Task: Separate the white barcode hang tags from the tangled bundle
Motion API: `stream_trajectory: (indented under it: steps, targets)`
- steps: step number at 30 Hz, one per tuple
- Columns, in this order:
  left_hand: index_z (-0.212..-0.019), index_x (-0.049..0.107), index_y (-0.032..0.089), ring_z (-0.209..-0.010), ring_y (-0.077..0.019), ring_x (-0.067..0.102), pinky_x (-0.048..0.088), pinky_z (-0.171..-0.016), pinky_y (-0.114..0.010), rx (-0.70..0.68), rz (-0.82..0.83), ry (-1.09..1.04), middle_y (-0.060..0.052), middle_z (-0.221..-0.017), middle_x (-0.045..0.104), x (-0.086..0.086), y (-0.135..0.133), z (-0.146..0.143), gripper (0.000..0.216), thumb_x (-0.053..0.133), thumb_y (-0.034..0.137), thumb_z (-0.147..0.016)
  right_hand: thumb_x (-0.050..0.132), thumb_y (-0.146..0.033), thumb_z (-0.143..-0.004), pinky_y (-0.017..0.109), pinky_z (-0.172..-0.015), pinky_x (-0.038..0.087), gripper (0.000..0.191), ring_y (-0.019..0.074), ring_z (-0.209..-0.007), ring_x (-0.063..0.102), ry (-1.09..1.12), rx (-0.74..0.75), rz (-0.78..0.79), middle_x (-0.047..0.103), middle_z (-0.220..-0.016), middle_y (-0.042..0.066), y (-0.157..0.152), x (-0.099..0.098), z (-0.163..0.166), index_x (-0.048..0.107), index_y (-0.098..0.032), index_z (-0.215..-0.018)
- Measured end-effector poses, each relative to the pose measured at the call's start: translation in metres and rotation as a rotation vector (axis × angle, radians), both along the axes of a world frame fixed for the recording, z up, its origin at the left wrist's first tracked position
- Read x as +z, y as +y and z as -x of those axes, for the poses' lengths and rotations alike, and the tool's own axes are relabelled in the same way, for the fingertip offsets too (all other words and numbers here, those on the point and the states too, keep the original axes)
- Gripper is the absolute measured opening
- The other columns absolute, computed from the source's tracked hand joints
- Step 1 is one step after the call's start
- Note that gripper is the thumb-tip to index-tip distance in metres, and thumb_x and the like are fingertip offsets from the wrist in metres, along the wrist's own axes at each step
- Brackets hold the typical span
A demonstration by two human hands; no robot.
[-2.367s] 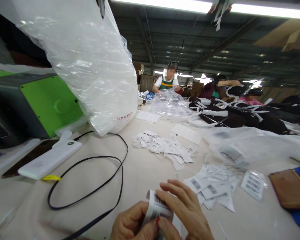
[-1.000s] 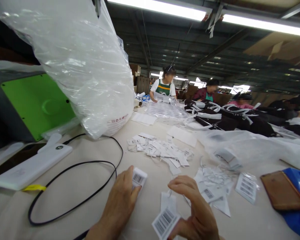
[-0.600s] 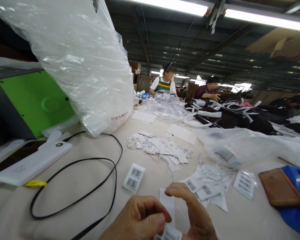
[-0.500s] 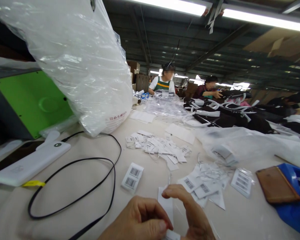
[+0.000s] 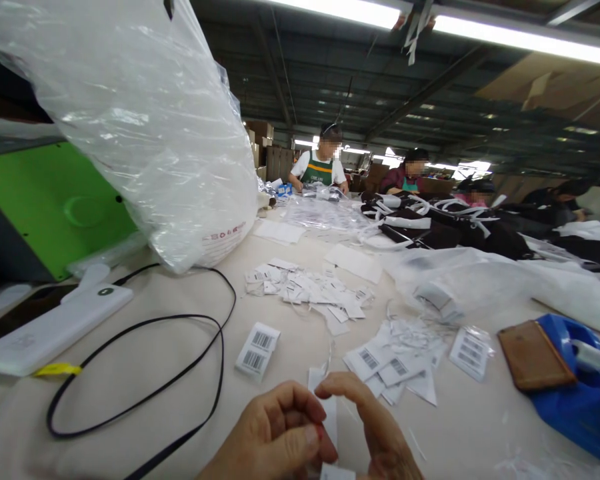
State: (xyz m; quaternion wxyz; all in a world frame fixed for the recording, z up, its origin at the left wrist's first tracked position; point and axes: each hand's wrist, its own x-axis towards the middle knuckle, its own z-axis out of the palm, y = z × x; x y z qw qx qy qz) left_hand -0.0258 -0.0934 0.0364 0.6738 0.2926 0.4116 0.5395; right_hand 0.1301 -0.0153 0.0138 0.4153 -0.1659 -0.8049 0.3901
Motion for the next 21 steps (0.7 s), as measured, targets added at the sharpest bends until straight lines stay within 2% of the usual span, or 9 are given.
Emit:
stream_trajectory:
  steps: [3,5,10,14,17,21]
  targets:
    - [-0.076,0.060,0.015,-0.056,-0.0066,0.055,0.033,-0.054,-0.019,-0.092,-0.007,-0.094,0.000,-0.067,0.067,-0.006,-0.002,-0.003,0.036,0.082,0.033,-0.053,0.072,-0.049,-0.067,0.031,-0.088,0.045,0.050,0.0259,-0.092,0.061,-0.021,-0.043,0.048,0.062,-0.103,0.004,-0.002,-0.006,-0.004,0.057,-0.029,-0.110]
    - [-0.073,0.060,0.016,-0.053,-0.0047,0.053,0.032,-0.052,-0.018,-0.087,0.005,-0.103,0.001,-0.064,0.066,-0.006,-0.002,-0.005,0.031,0.081,0.025,-0.052,0.070,-0.051,-0.068,0.033,-0.089,0.045,0.050,0.0270,-0.094,0.061,-0.048,-0.073,0.073,0.062,-0.106,0.006,-0.005,-0.012,-0.006,0.058,-0.027,-0.110]
    - [-0.067,0.059,0.016,-0.046,-0.0040,0.049,0.030,-0.048,-0.018,0.007,0.043,-0.035,0.003,-0.056,0.067,0.002,0.000,-0.007,0.022,0.071,0.010,-0.049,0.061,-0.052,-0.076,0.031,-0.093,0.040,0.047,0.0282,-0.107,0.055,-0.043,-0.118,0.024,0.058,-0.115,0.006,-0.012,-0.016,-0.007,0.055,-0.029,-0.116]
    - [-0.064,0.058,0.016,-0.043,-0.0050,0.049,0.029,-0.047,-0.018,0.117,0.068,0.007,0.003,-0.051,0.066,0.006,-0.001,-0.009,0.020,0.066,0.009,-0.046,0.058,-0.057,-0.076,0.027,-0.091,0.041,0.048,0.0248,-0.100,0.057,-0.027,-0.032,0.014,0.060,-0.108,0.003,-0.009,-0.009,-0.005,0.053,-0.030,-0.116]
    - [-0.061,0.057,0.015,-0.042,-0.0063,0.049,0.030,-0.047,-0.019,0.190,0.086,0.023,0.002,-0.049,0.066,0.008,-0.002,-0.011,0.018,0.063,0.009,-0.045,0.053,-0.060,-0.078,0.028,-0.093,0.040,0.050,0.0255,-0.103,0.056,-0.016,-0.004,-0.006,0.059,-0.109,0.004,-0.006,-0.007,-0.005,0.051,-0.029,-0.118]
    - [-0.057,0.057,0.016,-0.043,-0.0087,0.050,0.033,-0.048,-0.022,0.258,0.102,0.023,0.000,-0.048,0.066,0.013,-0.003,-0.015,0.015,0.060,0.010,-0.043,0.067,-0.051,-0.072,0.029,-0.095,0.040,0.053,0.0264,-0.104,0.055,-0.077,-0.057,0.008,0.057,-0.111,0.005,-0.008,-0.009,-0.005,0.050,-0.028,-0.117]
